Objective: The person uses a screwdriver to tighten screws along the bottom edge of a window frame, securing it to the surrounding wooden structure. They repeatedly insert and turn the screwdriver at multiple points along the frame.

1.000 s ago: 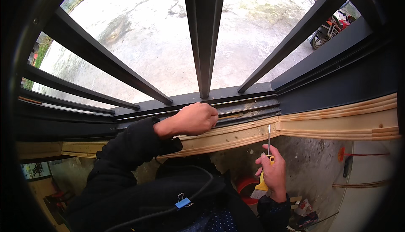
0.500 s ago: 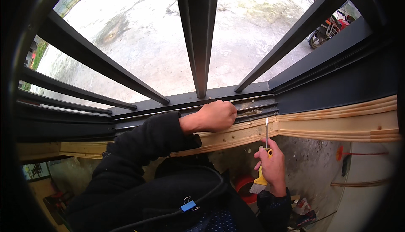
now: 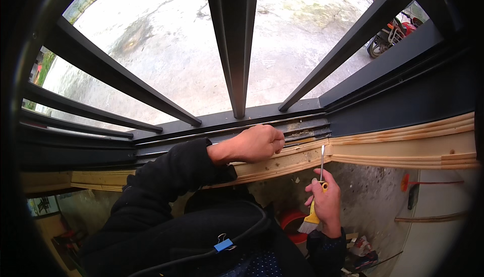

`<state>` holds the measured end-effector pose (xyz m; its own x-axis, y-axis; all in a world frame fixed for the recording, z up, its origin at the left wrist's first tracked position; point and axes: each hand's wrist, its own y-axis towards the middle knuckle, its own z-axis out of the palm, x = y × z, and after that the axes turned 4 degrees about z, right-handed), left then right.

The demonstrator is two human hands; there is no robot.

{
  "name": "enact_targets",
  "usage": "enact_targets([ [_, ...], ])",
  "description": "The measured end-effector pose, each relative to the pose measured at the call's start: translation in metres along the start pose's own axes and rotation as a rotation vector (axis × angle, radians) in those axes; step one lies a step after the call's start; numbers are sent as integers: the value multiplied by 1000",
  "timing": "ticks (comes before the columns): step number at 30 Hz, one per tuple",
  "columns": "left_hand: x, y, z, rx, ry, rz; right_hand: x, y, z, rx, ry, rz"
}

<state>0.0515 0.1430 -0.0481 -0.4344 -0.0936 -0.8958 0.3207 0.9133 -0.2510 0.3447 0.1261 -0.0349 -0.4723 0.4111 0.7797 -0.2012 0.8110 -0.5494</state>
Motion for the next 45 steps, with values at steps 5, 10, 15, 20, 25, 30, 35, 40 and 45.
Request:
enact_targets([
  [5, -17, -25, 10, 251, 258, 61, -5, -7, -3, -36, 47, 8],
  [10, -24, -40, -3, 289, 293, 17, -4, -11, -4, -30, 19, -4],
  [15, -12, -52, -18, -41, 214, -46, -2, -11, 1, -14, 9, 12],
  [20, 5, -53, -16, -96, 289, -179, -2, -10, 4, 3, -10, -9],
  [25, 9, -28, -3, -114, 341, -133, -3, -8, 4, 15, -5, -8],
  [30, 0, 5, 7, -77, 343, -109, -5, -9, 2, 16, 12, -16],
  [35, -2, 25, 16, -95, 337, -64, -8, -10, 0, 8, 20, -12],
  [40, 0, 33, 19, -136, 229, -34, -10, -10, -3, 5, 15, -16],
  [45, -1, 28, 14, -107, 79, 1, -9, -9, -3, 12, 15, -4],
])
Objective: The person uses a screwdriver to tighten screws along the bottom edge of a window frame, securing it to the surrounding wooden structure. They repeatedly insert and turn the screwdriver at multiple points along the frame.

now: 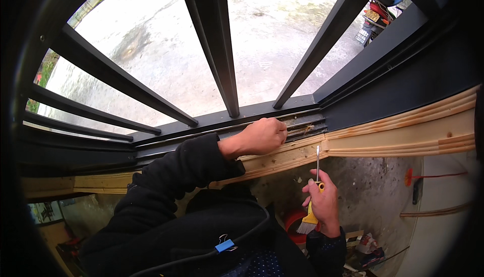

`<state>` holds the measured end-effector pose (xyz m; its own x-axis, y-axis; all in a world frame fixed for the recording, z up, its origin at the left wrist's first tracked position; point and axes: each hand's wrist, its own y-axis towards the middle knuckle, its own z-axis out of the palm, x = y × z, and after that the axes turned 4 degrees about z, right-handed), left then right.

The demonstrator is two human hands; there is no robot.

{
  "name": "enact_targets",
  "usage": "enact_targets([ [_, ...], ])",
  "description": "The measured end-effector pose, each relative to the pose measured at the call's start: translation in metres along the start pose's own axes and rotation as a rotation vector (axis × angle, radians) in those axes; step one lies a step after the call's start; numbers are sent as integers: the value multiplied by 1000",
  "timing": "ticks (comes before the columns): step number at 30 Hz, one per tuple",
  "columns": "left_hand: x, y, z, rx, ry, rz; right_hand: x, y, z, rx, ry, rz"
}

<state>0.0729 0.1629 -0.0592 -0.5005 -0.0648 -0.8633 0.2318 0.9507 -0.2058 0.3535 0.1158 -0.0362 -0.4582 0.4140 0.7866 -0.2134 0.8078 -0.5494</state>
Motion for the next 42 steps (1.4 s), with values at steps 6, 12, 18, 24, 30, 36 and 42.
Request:
enact_targets([
  [6, -6, -13, -5, 31, -59, 31, 1, 1, 2, 3, 9, -4],
  [12, -15, -37, -1, 146, 13, 43, -7, -3, -1, -63, 48, -15],
  [18, -21, -60, -3, 504, 253, 160, -10, -8, -6, -104, 64, -19],
  [24, -16, -58, -40, 75, 125, -74, -8, -6, -3, -82, 51, 2],
  [30, 3, -52, -41, -22, 272, -223, -5, -2, 1, -50, 48, 12],
  [36, 12, -33, -31, -69, 249, -168, 13, 8, 8, -24, -71, -14],
  [42, 9, -23, -29, -58, 229, -165, 52, 43, 16, 3, -313, -88],
])
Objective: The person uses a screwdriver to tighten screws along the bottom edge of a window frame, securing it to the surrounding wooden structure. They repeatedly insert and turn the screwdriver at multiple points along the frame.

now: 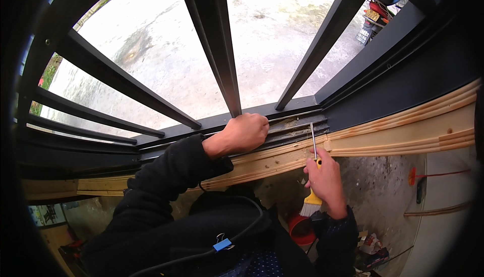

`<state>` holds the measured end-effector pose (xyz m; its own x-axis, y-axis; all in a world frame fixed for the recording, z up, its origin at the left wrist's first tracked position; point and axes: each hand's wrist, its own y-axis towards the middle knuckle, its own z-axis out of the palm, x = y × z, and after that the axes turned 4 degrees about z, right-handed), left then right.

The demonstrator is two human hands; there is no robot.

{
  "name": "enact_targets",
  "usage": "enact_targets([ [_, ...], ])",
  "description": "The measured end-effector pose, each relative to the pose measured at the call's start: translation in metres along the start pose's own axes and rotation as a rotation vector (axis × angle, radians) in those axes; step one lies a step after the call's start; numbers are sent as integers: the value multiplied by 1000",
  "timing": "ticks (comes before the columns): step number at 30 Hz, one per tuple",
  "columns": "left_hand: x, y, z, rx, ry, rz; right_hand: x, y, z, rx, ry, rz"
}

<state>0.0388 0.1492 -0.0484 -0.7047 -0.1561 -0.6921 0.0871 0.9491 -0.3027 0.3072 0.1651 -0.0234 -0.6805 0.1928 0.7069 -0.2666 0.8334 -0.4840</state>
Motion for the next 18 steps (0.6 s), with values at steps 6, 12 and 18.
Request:
enact_targets([
  [6, -1, 0, 1, 7, -50, -14, 21, 31, -5, 116, -167, -1],
  [12, 0, 3, 3, -1, -111, 2, 20, 48, 0, 143, -382, -89],
  [18, -1, 0, -2, 60, -329, 8, 27, 40, 3, 157, -297, -24],
])
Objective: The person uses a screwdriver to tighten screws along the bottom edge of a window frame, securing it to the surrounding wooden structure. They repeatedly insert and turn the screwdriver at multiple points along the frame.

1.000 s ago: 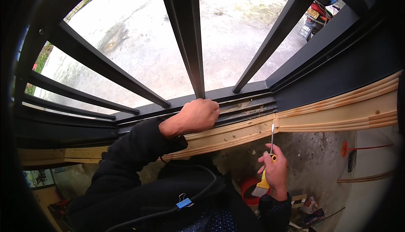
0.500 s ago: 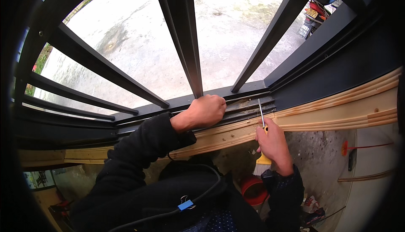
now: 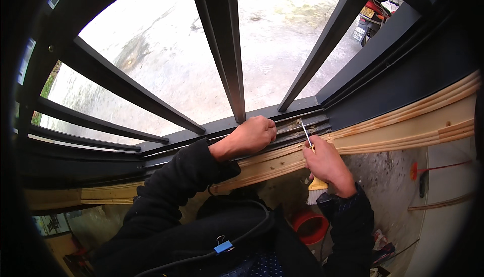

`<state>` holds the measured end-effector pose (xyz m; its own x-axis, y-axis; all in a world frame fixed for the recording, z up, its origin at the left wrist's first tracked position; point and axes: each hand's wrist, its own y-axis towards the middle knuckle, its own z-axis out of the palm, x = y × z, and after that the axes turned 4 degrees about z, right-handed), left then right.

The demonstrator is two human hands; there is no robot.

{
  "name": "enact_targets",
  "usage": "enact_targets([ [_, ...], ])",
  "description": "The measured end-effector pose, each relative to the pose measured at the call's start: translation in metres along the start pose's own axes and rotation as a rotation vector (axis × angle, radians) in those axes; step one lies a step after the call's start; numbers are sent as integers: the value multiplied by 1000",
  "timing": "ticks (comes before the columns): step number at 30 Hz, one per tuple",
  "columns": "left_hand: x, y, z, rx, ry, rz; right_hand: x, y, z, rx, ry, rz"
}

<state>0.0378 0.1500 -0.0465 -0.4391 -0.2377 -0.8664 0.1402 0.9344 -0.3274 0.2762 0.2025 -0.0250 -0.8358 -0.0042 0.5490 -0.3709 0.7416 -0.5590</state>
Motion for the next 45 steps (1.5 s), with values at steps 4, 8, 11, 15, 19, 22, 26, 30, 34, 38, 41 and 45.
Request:
enact_targets([
  [4, -8, -7, -3, 17, 42, 39, 7, -24, 1, -3, 169, 39],
  [8, -14, -30, 0, 114, 131, 165, -6, -67, -1, -50, 384, 46],
  [11, -18, -43, 7, 289, 361, 142, -23, -87, 1, -223, 385, 110],
  [15, -21, -57, 18, 56, 14, 159, -32, -92, 27, -361, 639, 45],
  [19, -17, -62, 31, -115, -203, 197, -20, -81, 62, -259, 470, -141],
  [22, -6, -65, 38, -284, 9, 414, -9, -74, 76, -198, 419, -170],
  [26, 9, -73, 45, -265, -59, 459, 4, -69, 89, -212, 297, -471],
  [30, 14, -81, 50, -192, -243, 289, 15, -67, 102, -15, 302, -429],
  [34, 15, -88, 49, -283, -272, 301, 20, -70, 105, -24, 345, -466],
  [38, 9, -88, 49, -460, -229, 471, 21, -73, 106, -88, 380, -513],
  [41, 5, -92, 40, -547, -191, 452, 17, -73, 109, -178, 419, -476],
  [45, 8, -95, 15, -554, -161, 413, 5, -73, 108, -81, 1047, -151],
])
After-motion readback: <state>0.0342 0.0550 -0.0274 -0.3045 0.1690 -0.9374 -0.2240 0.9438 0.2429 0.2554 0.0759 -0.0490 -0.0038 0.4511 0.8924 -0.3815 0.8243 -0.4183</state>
